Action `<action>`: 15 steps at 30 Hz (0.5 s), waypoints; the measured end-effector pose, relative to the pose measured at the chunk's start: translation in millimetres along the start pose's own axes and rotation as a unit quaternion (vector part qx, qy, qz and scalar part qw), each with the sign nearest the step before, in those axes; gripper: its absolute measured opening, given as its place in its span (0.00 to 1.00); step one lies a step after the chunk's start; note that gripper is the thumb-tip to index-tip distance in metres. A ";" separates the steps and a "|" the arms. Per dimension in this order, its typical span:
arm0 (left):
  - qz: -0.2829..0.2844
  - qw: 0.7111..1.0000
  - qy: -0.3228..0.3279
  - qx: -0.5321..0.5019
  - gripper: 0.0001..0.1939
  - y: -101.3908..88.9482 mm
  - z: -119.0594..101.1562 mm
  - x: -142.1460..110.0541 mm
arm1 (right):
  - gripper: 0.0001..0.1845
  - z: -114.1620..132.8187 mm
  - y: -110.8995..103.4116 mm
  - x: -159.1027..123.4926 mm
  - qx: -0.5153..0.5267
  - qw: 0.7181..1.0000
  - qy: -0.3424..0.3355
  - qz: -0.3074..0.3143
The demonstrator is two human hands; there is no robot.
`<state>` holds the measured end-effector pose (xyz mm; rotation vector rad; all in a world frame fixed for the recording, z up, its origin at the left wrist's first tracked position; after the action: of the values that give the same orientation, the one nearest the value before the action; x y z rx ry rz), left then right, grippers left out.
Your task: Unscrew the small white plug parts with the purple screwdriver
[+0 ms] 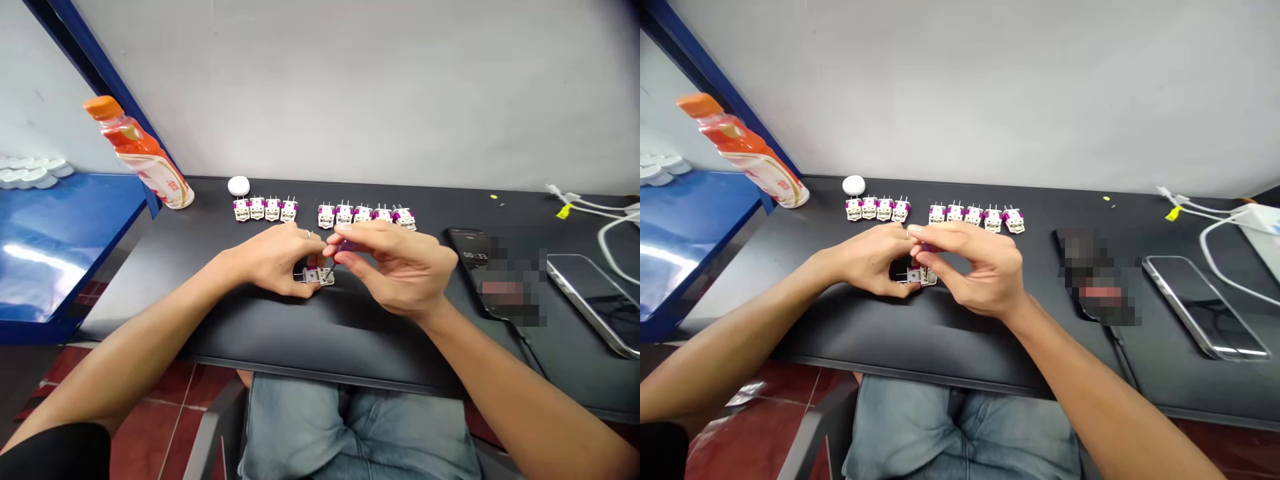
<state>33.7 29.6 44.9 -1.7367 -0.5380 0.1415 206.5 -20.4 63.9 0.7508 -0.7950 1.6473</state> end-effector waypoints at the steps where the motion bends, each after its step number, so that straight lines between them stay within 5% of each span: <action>1: 0.001 1.000 -0.002 0.002 0.08 -0.2 0.1 0.0 | 0.32 -2.4 1.3 0.2 0.012 1.000 0.020 0.016; 7: 0.001 1.000 0.004 -0.010 0.07 0.3 0.0 -0.8 | 0.27 3.0 -1.5 0.0 -0.033 0.999 -0.031 0.011; 12: 0.001 1.000 -0.001 0.002 0.09 0.8 0.2 -1.1 | 0.30 -4.4 4.6 -0.2 0.054 0.994 0.046 0.079; 15: 0.005 1.000 -0.015 -0.001 0.09 0.5 0.6 -0.9 | 0.27 -2.2 2.4 2.9 0.018 0.997 0.009 0.075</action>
<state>32.7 29.7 44.1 -1.7415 -0.5506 0.1741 203.5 -17.4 64.7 0.7133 -0.8272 1.8044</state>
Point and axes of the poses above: each hand's wrist, its own x-axis towards the middle knuckle, its own y-axis out of the palm, z = x × y, the point moved 6 cm from there along x, towards the middle knuckle, and after that the axes turned 9 degrees about x, right-handed, at the moved point
